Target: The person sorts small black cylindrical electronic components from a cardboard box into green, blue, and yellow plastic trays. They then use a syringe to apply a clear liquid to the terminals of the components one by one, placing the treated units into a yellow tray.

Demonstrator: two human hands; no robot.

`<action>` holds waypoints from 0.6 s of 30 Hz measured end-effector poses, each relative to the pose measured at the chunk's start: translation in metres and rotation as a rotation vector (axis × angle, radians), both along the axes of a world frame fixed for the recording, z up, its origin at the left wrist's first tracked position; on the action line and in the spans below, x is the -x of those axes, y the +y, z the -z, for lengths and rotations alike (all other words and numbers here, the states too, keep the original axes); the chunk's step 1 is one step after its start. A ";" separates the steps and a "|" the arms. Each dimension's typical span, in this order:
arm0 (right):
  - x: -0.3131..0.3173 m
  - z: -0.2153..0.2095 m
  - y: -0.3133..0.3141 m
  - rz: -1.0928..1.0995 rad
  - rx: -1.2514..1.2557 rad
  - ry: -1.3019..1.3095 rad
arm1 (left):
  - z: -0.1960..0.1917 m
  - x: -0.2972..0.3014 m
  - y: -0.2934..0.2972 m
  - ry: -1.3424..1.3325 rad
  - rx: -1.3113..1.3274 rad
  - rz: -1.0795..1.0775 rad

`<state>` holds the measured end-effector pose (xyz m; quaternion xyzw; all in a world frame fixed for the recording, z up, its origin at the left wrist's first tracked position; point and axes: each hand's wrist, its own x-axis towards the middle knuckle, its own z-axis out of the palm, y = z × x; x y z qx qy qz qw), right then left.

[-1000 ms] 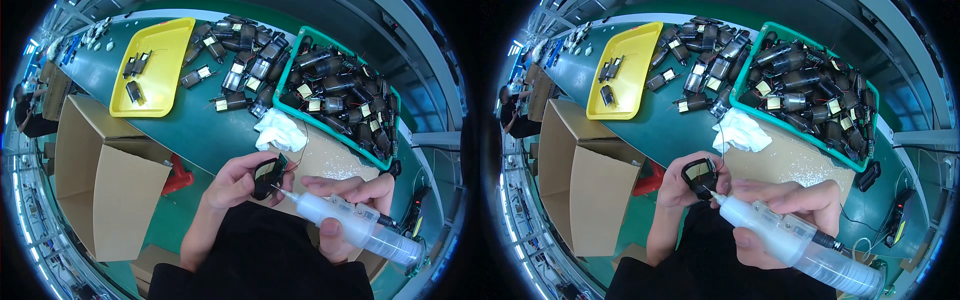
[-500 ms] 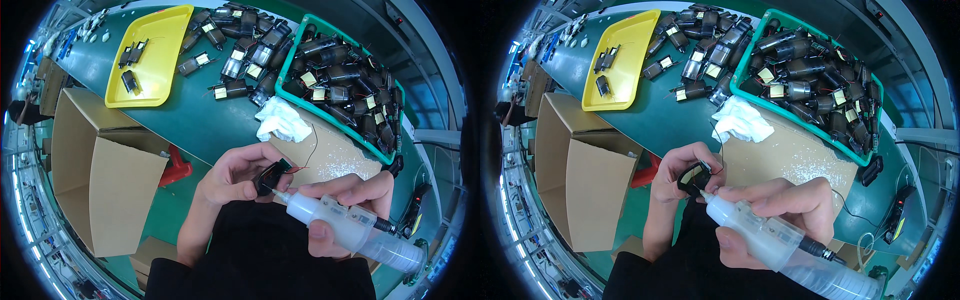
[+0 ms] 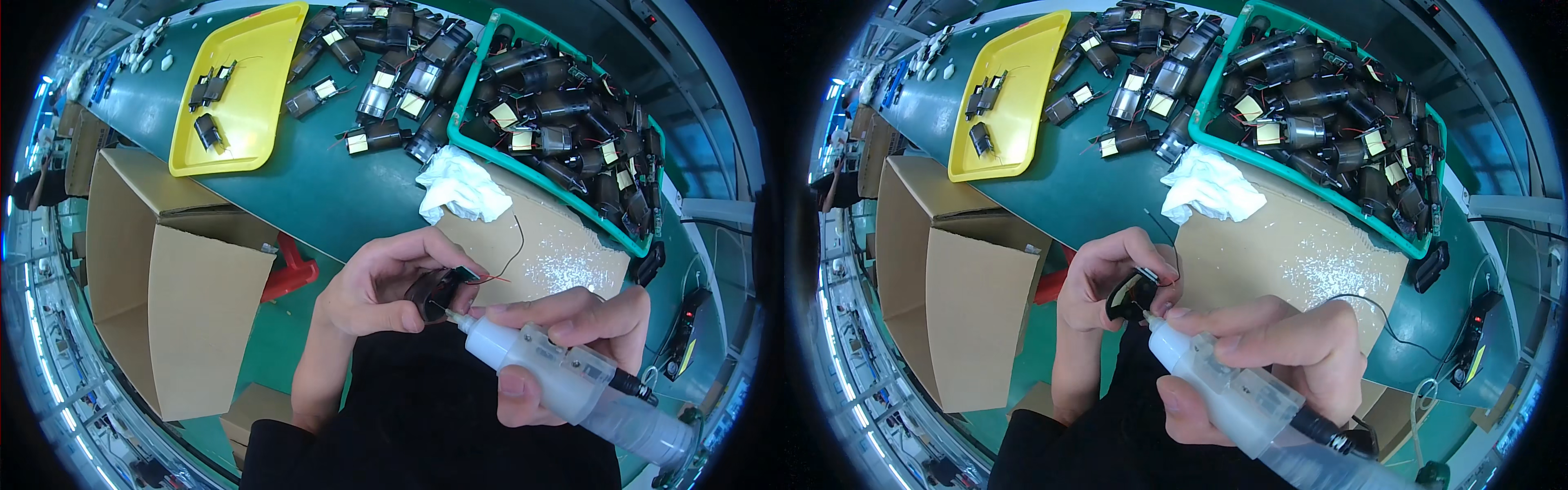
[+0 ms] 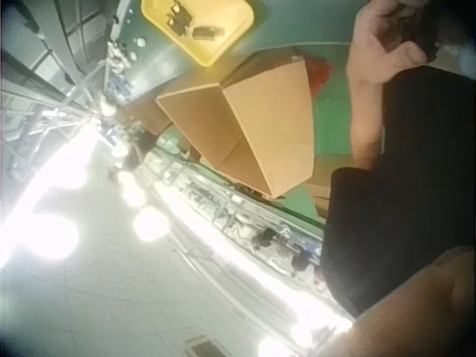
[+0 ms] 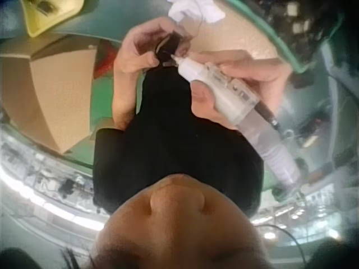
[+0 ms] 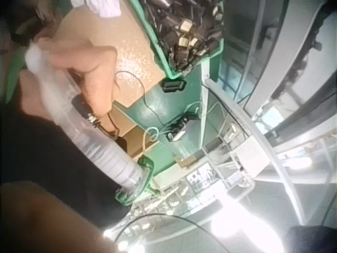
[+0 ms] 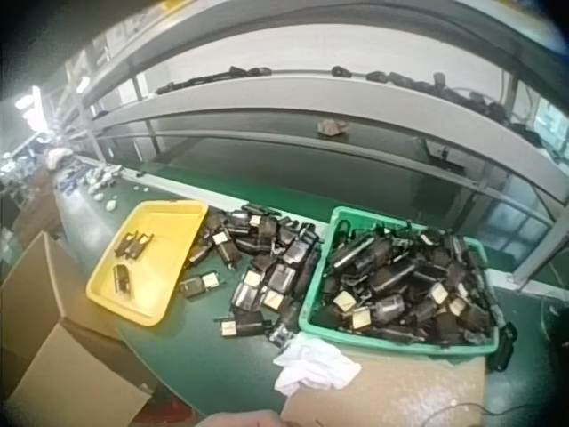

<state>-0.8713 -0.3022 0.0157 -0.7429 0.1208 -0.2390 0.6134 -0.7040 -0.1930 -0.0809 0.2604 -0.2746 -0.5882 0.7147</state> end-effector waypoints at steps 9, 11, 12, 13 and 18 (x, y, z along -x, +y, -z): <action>0.000 0.001 0.006 0.022 -0.089 -0.041 | 0.003 0.002 0.000 0.005 0.050 -0.027; 0.000 0.003 0.006 0.022 -0.099 -0.061 | 0.004 0.002 0.000 0.005 0.062 -0.031; 0.000 0.004 0.006 0.022 -0.102 -0.071 | 0.004 0.002 0.000 0.004 0.068 -0.033; -0.001 0.005 0.006 0.023 -0.102 -0.080 | 0.005 0.002 0.000 0.001 0.059 -0.040; -0.001 0.006 0.006 0.026 -0.081 -0.075 | 0.002 0.002 0.001 -0.008 0.035 -0.043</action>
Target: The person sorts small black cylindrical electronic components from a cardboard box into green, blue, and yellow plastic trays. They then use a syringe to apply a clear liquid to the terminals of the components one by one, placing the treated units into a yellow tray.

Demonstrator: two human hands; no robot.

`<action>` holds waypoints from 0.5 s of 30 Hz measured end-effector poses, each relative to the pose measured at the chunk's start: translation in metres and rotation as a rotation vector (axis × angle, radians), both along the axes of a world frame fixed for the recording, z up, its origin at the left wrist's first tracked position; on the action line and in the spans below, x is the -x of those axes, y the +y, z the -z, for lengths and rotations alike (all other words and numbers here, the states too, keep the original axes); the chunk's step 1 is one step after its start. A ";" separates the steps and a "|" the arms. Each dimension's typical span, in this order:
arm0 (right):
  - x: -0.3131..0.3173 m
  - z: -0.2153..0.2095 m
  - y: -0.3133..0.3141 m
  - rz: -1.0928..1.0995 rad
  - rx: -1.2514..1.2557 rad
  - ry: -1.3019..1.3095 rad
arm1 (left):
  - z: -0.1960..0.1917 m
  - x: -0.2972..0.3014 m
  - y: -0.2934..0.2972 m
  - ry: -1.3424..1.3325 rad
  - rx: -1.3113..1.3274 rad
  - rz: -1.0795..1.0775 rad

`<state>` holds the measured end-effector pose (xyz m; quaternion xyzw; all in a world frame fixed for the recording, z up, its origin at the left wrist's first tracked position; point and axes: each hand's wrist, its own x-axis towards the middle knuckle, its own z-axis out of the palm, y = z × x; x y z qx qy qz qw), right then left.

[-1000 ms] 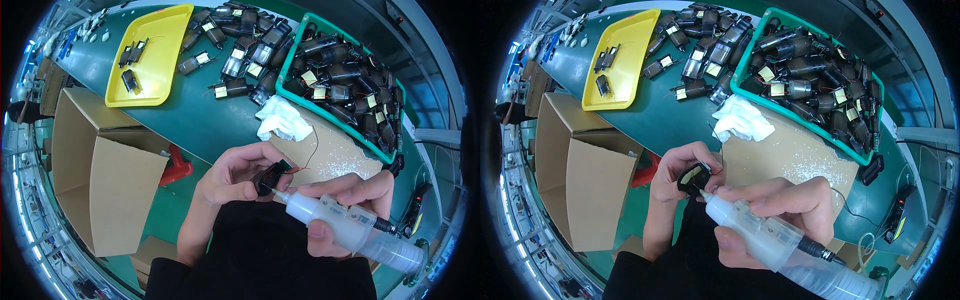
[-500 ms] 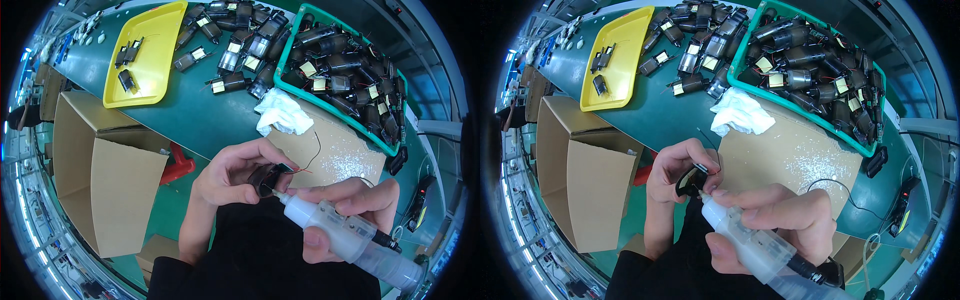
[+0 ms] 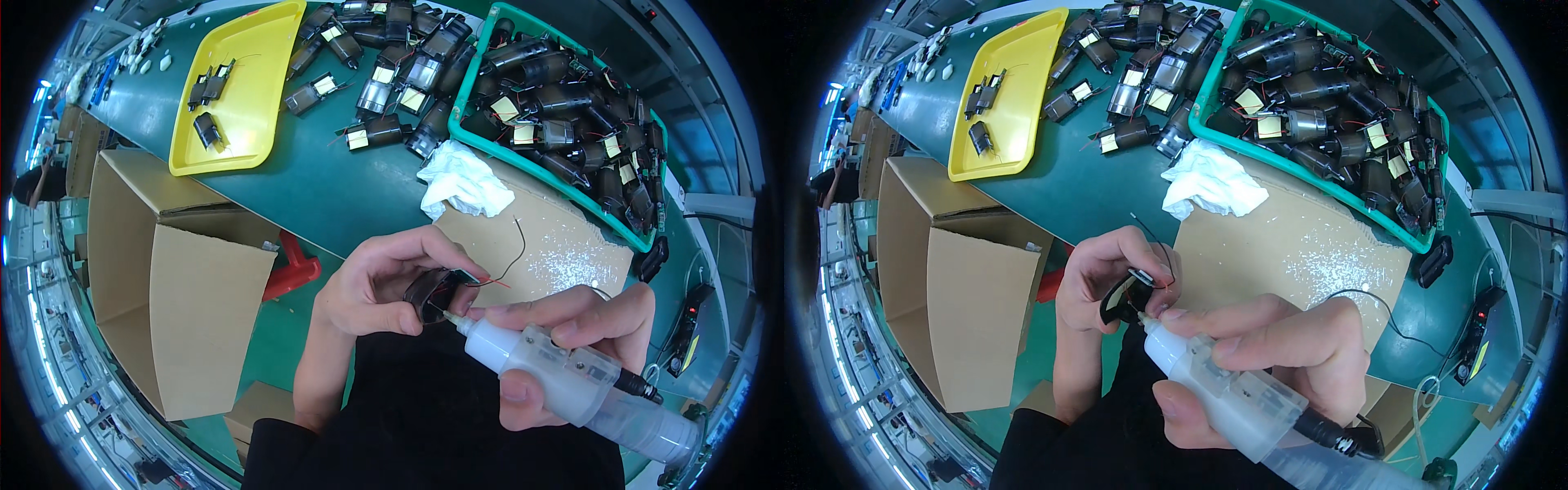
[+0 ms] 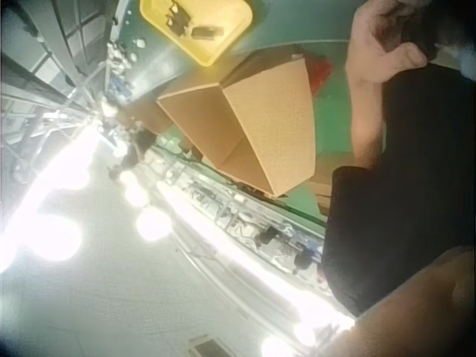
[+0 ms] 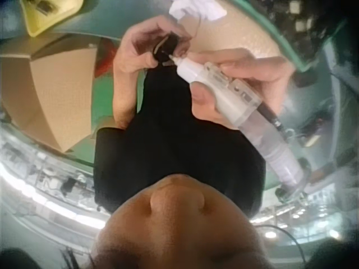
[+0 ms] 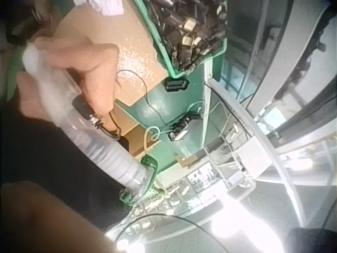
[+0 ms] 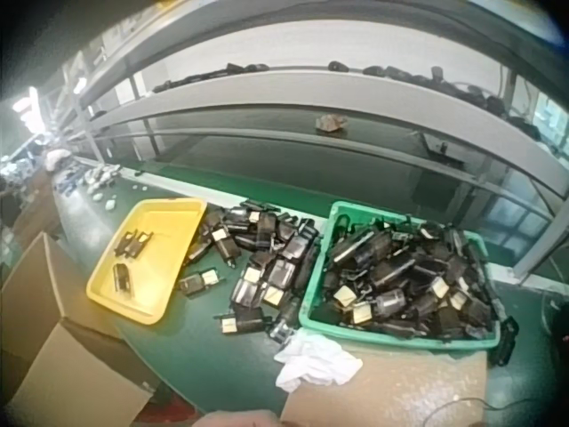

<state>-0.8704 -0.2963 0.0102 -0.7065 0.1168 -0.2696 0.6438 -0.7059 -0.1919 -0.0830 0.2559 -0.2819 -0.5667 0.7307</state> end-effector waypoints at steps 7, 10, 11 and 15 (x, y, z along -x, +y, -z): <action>0.001 -0.001 0.000 -0.006 0.012 0.027 | -0.002 -0.002 0.002 -0.013 -0.021 0.015; 0.003 -0.002 0.000 -0.013 0.016 0.037 | -0.003 -0.003 0.002 -0.029 -0.025 0.012; 0.003 -0.002 0.000 -0.011 0.012 0.037 | -0.002 -0.004 0.003 -0.038 -0.026 0.007; 0.004 0.000 0.003 0.008 -0.002 0.042 | -0.002 -0.004 0.003 -0.007 -0.010 0.033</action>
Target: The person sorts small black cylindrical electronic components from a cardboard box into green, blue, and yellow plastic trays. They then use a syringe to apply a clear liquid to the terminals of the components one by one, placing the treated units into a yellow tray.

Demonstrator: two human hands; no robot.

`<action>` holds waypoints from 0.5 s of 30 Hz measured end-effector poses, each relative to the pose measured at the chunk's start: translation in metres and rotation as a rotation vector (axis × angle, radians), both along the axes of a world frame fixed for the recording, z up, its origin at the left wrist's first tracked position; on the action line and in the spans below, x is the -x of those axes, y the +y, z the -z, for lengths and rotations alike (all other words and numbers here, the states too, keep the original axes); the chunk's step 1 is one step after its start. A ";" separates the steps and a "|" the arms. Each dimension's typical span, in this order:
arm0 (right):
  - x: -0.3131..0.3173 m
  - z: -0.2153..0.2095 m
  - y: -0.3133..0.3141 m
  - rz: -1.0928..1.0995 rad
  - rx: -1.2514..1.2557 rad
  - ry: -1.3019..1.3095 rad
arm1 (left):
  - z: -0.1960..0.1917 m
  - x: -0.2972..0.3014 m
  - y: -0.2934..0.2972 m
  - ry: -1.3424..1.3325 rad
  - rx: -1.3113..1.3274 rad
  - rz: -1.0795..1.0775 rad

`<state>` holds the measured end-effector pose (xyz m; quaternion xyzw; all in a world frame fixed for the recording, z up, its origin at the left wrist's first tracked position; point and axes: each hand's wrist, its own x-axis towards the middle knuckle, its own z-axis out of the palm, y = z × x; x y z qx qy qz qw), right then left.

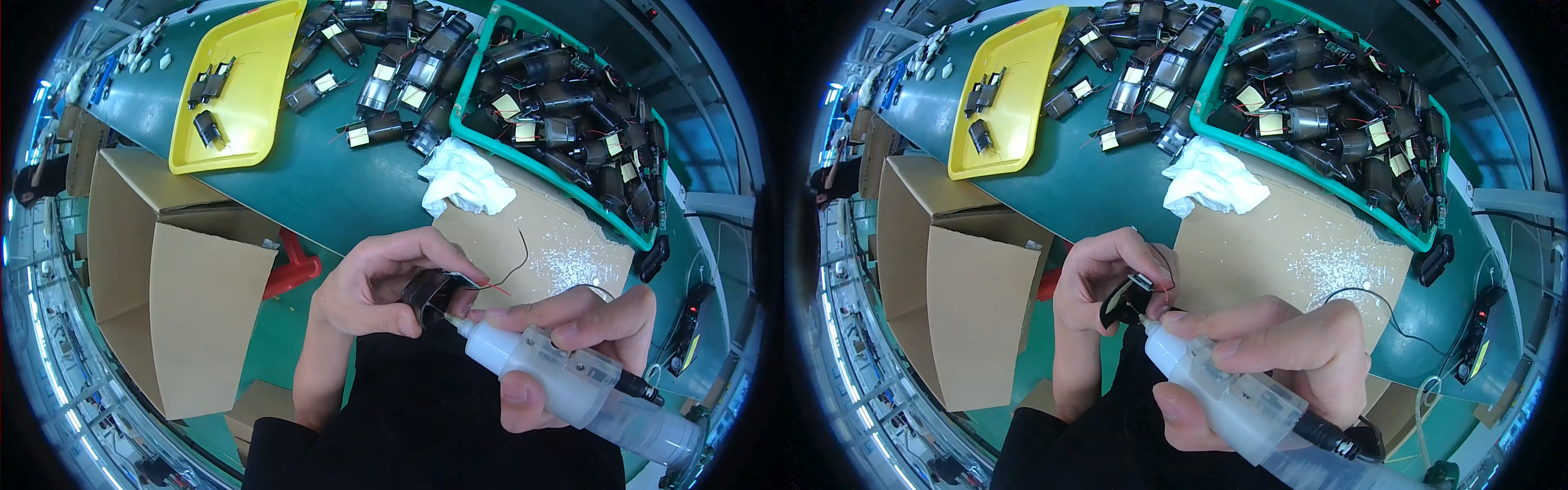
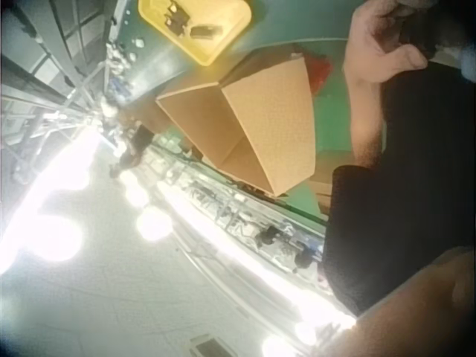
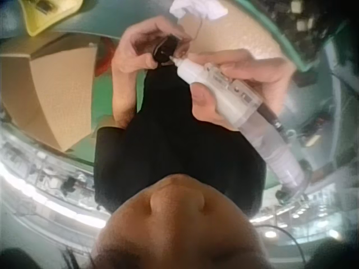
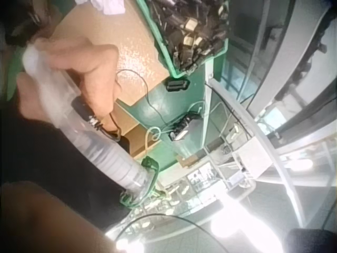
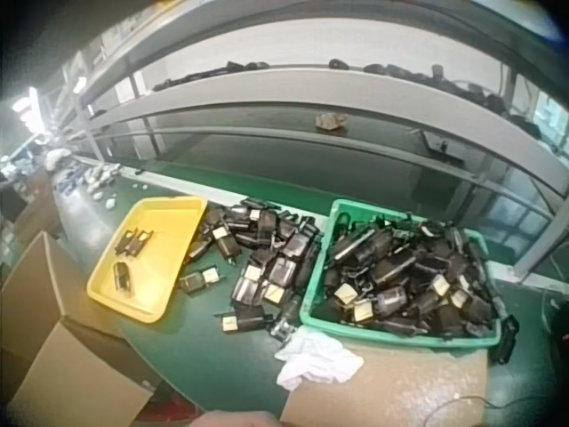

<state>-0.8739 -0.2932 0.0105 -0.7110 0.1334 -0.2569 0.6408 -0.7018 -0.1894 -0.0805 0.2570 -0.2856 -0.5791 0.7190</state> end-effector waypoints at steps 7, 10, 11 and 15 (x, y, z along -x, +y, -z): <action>-0.001 -0.007 -0.002 -0.011 0.024 0.052 | 0.004 -0.002 0.003 -0.020 0.036 0.006; 0.000 -0.010 -0.003 -0.018 0.035 0.073 | 0.003 -0.002 0.002 -0.016 0.041 0.015; 0.000 -0.011 -0.004 -0.022 0.035 0.077 | 0.003 -0.002 0.002 -0.016 0.039 0.014; 0.001 -0.010 -0.004 -0.024 0.034 0.065 | 0.001 -0.002 0.003 -0.010 0.025 0.017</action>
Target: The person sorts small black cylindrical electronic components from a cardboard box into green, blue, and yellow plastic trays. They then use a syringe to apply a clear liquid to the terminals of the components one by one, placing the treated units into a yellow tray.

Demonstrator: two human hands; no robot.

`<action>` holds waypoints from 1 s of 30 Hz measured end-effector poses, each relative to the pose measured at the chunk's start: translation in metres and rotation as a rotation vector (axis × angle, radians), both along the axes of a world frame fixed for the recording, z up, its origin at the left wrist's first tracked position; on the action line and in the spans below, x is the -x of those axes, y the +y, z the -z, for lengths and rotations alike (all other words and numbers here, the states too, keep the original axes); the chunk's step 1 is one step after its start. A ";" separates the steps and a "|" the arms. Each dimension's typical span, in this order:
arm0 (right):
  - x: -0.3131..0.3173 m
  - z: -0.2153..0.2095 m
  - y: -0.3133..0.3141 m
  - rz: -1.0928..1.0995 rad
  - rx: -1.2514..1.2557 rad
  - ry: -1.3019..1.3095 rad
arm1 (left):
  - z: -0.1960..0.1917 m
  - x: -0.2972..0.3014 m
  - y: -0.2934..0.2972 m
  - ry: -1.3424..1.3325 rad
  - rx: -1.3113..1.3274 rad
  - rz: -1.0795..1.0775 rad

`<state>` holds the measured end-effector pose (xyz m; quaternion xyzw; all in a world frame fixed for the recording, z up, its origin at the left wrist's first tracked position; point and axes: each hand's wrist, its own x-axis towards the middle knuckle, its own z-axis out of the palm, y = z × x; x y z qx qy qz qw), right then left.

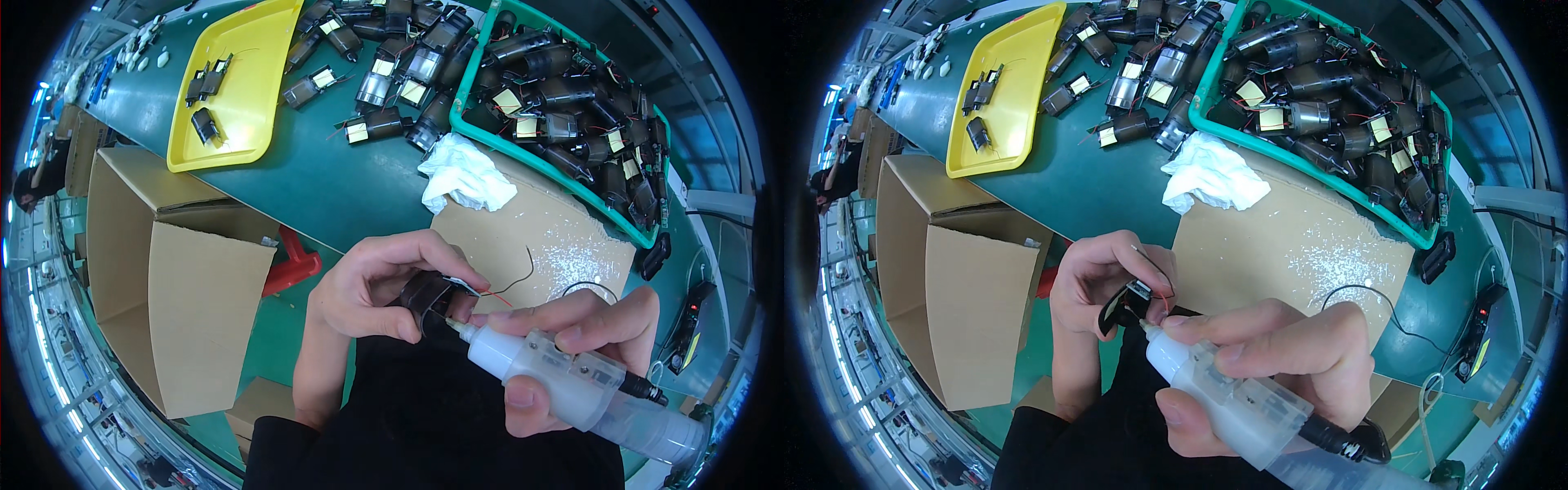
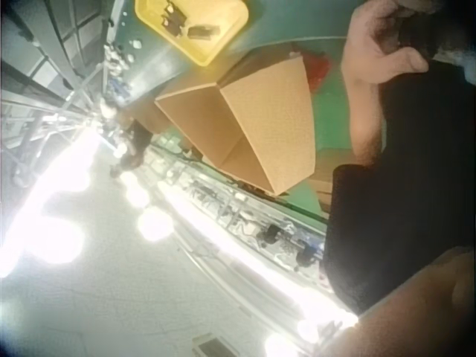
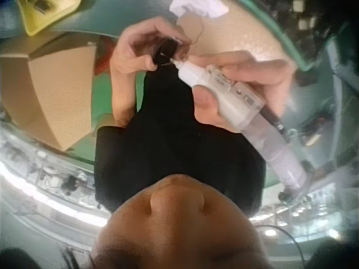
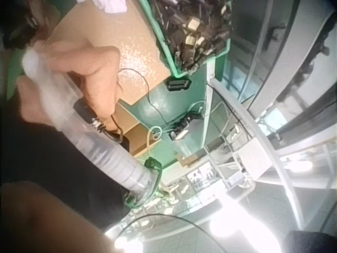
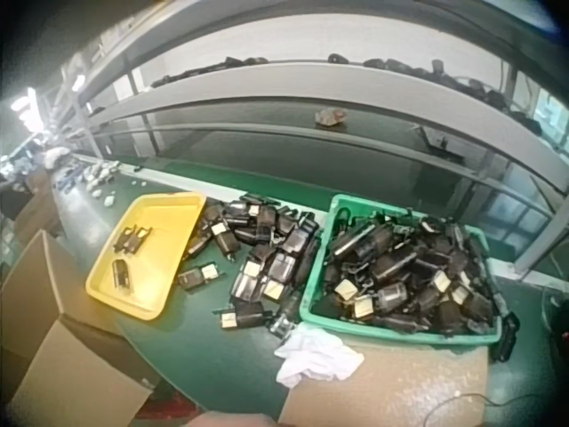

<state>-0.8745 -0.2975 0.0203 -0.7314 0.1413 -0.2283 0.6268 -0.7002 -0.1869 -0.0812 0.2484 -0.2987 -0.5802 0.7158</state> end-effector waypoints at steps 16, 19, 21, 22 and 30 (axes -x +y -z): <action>0.003 -0.003 -0.001 -0.007 0.029 0.074 | 0.007 0.001 0.002 -0.004 0.028 0.014; 0.005 -0.003 -0.001 -0.023 0.071 0.089 | 0.006 0.001 0.002 -0.003 0.040 0.022; 0.005 -0.003 -0.001 -0.027 0.091 0.085 | 0.005 0.001 0.003 0.006 0.047 0.025; 0.005 -0.002 0.000 -0.023 0.096 0.081 | 0.005 0.001 0.002 0.007 0.047 0.027; 0.006 0.002 -0.003 -0.038 0.085 0.045 | 0.006 0.002 0.003 0.006 0.035 0.033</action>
